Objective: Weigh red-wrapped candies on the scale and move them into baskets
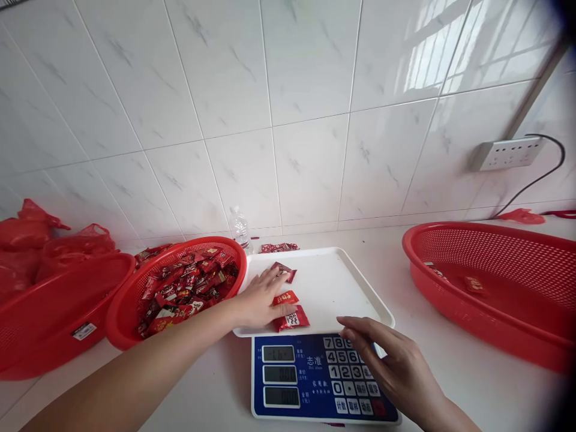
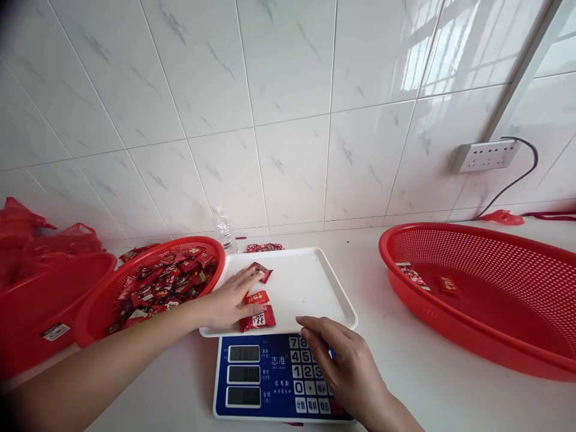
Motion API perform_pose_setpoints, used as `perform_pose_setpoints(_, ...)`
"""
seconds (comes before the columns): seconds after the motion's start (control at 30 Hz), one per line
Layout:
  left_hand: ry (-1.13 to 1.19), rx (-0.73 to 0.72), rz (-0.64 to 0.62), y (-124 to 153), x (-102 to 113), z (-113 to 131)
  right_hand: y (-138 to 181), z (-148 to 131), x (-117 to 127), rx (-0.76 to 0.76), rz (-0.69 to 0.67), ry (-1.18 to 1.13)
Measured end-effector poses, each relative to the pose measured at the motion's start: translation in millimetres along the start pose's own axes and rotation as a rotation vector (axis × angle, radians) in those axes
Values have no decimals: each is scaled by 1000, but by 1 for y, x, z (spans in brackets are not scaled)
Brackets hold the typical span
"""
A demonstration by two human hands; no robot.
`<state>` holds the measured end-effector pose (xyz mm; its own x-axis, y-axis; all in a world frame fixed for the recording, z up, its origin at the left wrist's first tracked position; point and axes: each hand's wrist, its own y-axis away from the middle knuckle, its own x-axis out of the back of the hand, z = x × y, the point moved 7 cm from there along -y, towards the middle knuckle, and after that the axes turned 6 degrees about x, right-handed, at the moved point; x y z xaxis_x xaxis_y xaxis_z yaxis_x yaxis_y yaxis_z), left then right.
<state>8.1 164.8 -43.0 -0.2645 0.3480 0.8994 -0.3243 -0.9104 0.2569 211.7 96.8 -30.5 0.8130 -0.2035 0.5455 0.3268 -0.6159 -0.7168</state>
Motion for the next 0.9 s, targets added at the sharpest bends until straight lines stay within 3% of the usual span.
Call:
perform_pose_setpoints(0.1, -10, -60, 33, -8, -8, 11, 0, 0, -1, -5, -9, -2)
perform_pose_setpoints(0.27, 79, -86, 194, -27, 0, 18, 1, 2, -3, -22, -17, 1)
perform_pose_setpoints(0.43, 138, -151, 168, -36, -2, 28, 1, 3, -4, -28, -25, -3)
perform_pose_setpoints(0.5, 249, -185, 197, -34, 7, 29, 1, 4, -4, -33, -27, 2)
perform_pose_setpoints(0.6, 330, -67, 404, -28, 43, 2, 1, 5, -4, -35, -26, 12)
perform_pose_setpoints(0.73, 263, 174, 571, -11, 82, -67, 1, 1, -2, -15, -25, 13)
perform_pose_setpoints(0.8, 222, 299, 525, 0, 84, -103, 1, -1, -1, -7, -23, 10)
perform_pose_setpoints(0.9, 166, 396, 292, 15, 63, -138, 3, 1, -1, -9, -22, 14)
